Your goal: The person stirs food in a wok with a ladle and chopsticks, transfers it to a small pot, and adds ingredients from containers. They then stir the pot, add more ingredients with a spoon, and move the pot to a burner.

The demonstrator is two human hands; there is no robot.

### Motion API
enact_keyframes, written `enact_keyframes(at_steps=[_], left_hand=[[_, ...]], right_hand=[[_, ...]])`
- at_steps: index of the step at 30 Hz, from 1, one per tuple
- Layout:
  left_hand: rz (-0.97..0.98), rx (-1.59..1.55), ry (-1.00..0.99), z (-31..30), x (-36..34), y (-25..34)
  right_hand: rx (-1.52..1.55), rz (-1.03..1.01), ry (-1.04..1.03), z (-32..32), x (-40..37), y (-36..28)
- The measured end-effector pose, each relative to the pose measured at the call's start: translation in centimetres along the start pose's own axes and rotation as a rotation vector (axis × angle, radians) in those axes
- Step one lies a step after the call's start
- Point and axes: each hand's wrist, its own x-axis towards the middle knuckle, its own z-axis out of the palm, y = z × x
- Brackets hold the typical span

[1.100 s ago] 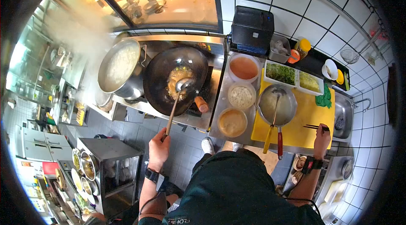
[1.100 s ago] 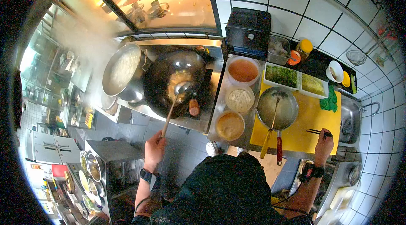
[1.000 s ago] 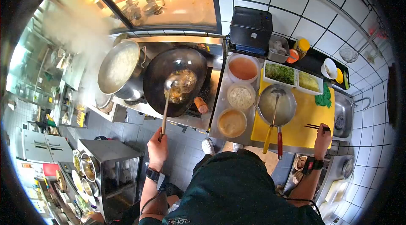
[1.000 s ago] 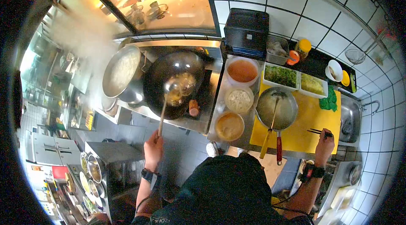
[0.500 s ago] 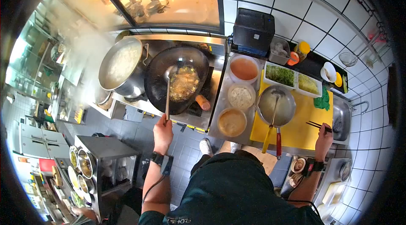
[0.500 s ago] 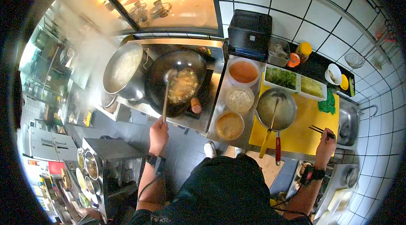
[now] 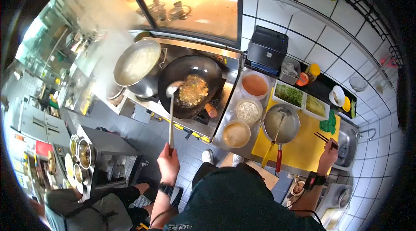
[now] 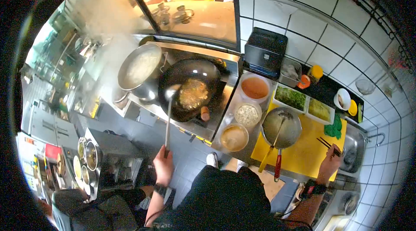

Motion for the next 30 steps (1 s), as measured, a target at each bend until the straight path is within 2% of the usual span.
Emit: enact_keyframes(at_steps=[2,4,8,10,12,14,15,16,17,18,19,20,22,23,24,25,26,27,28,29,30], left_hand=[[0.085,0.066,0.002,2.5,1.9,-2.6],[0.108,0.251,-0.111,3.7,3.3,-2.8],[0.107,0.284,-0.03,6.0,4.2,-4.4],[0.141,0.174,-0.022,5.9,4.3,-4.9],[0.118,0.135,-0.089,4.8,3.7,-6.0],[0.291,0.322,0.102,3.1,2.4,-7.5],[0.177,0.304,-0.068,-0.6,1.0,-5.5],[0.25,0.253,-0.165,-4.3,-0.7,-5.0],[0.138,0.138,-0.388,-8.7,-2.3,-2.6],[0.101,-0.051,-0.541,-12.0,-3.8,-2.8],[0.035,-0.338,-0.651,-14.0,-5.7,-5.2],[-0.114,-0.742,-0.78,-16.1,-7.2,-5.8],[-0.192,-1.498,-1.037,-15.1,-9.1,-11.4],[-0.524,-1.368,-0.848,-11.8,-10.8,-16.7],[-0.828,-1.211,-0.648,-9.0,-12.1,-20.9],[-0.582,-0.228,-0.868,-7.8,-13.7,-20.3],[-0.248,0.741,-0.934,-6.6,-15.4,-19.4],[0.068,0.437,-0.973,-4.9,-16.8,-24.4],[0.378,0.128,-0.971,-3.3,-17.9,-29.1],[-0.247,-0.291,-1.032,-3.0,-17.5,-27.6],[-0.881,-0.709,-1.005,-3.0,-17.4,-26.0]], right_hand=[[-0.017,0.043,-0.038,0.3,1.4,1.4],[-0.12,-0.041,-0.082,-0.4,1.9,-0.7],[-0.235,-0.059,-0.092,-3.4,1.5,-2.9],[-0.115,0.012,-0.037,-5.5,0.4,-2.0],[-0.093,-0.015,0.004,-7.2,-1.3,-1.5],[-0.12,-0.038,0.068,-9.0,-3.7,-1.5],[-0.329,-0.139,0.081,-10.3,-5.0,-2.0],[-0.336,-0.136,0.09,-11.1,-6.3,-2.1],[-0.261,-0.034,0.077,-11.9,-7.9,-2.1],[-0.187,0.069,0.064,-12.9,-9.5,-1.9],[-0.147,0.037,0.076,-13.6,-10.6,-0.7],[-0.148,0.031,0.086,-13.8,-11.8,-1.6],[-0.14,-0.024,0.117,-13.8,-14.9,-4.6],[-0.307,-0.078,0.083,-14.9,-15.5,-4.0],[-0.318,-0.076,0.075,-15.3,-16.3,-4.4],[-0.329,-0.089,0.05,-15.2,-16.9,-5.3],[-0.342,-0.107,0.024,-15.5,-17.4,-6.2],[-0.498,-0.095,-0.007,-15.9,-17.8,-7.4],[-0.493,-0.111,-0.006,-16.5,-18.0,-6.9],[-0.565,-0.177,0.011,-17.5,-18.2,-5.8],[-0.64,-0.241,0.024,-17.9,-18.5,-5.2]])
